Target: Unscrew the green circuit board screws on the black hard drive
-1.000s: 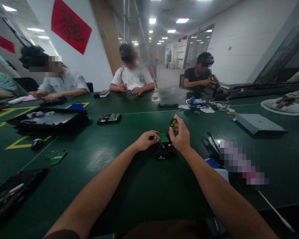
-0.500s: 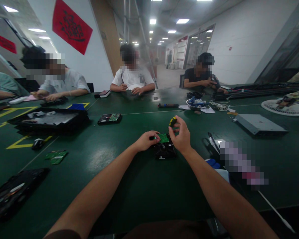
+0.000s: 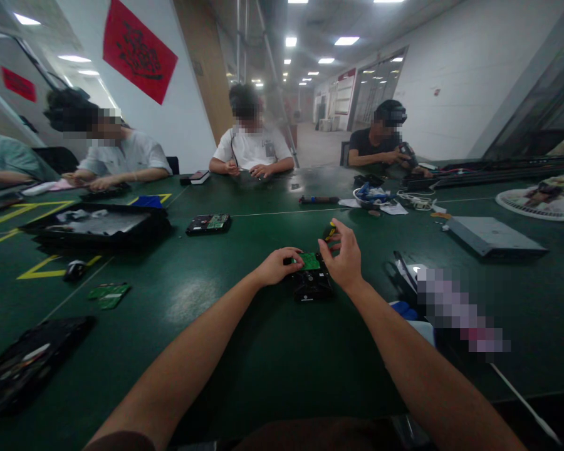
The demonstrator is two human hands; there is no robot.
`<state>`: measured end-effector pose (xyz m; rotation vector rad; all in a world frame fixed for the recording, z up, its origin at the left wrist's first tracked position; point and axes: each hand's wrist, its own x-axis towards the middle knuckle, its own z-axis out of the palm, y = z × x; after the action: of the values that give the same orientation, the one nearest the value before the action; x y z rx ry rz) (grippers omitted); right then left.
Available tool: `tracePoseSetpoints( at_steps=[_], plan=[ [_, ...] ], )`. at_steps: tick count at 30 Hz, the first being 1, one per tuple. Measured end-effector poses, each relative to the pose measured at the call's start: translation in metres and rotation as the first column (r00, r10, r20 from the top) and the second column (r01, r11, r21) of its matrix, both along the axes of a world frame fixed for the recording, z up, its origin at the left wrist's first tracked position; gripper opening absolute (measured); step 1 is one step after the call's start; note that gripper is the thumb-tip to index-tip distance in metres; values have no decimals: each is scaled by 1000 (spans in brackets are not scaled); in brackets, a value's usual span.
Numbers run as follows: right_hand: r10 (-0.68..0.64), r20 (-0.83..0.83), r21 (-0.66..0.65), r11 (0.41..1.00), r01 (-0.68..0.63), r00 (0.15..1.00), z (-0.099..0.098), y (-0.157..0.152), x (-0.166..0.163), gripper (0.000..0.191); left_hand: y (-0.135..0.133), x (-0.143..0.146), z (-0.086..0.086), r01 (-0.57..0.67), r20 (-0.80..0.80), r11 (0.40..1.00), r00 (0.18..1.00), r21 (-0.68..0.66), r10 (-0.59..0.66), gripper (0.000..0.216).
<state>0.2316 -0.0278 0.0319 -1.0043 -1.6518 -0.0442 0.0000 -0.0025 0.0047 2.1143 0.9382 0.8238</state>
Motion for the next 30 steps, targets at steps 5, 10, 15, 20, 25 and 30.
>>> tracePoseSetpoints(
  at_steps=[5,10,15,20,25,30],
  plan=[
    [34,2,-6,999,-34,999,0,0,0,64,1,0,0,20,8,1000,1000,2,-20,9],
    [19,-6,-10,1000,-20,1000,0,0,1,62,0,0,0,9,2,1000,1000,-3,-9,10],
    [42,-15,-17,999,-42,999,0,0,0,62,0,0,1,10,7,1000,1000,4,-10,9],
    [46,-38,-35,998,-47,998,-1,0,0,63,0,0,1,14,-1,1000,1000,5,-14,10],
    [46,-15,-18,999,-47,999,0,0,0,62,0,0,1,13,5,1000,1000,10,-13,11],
    [36,-31,-39,999,-37,999,-1,0,0,62,0,0,0,12,1,1000,1000,15,-12,12]
  ],
)
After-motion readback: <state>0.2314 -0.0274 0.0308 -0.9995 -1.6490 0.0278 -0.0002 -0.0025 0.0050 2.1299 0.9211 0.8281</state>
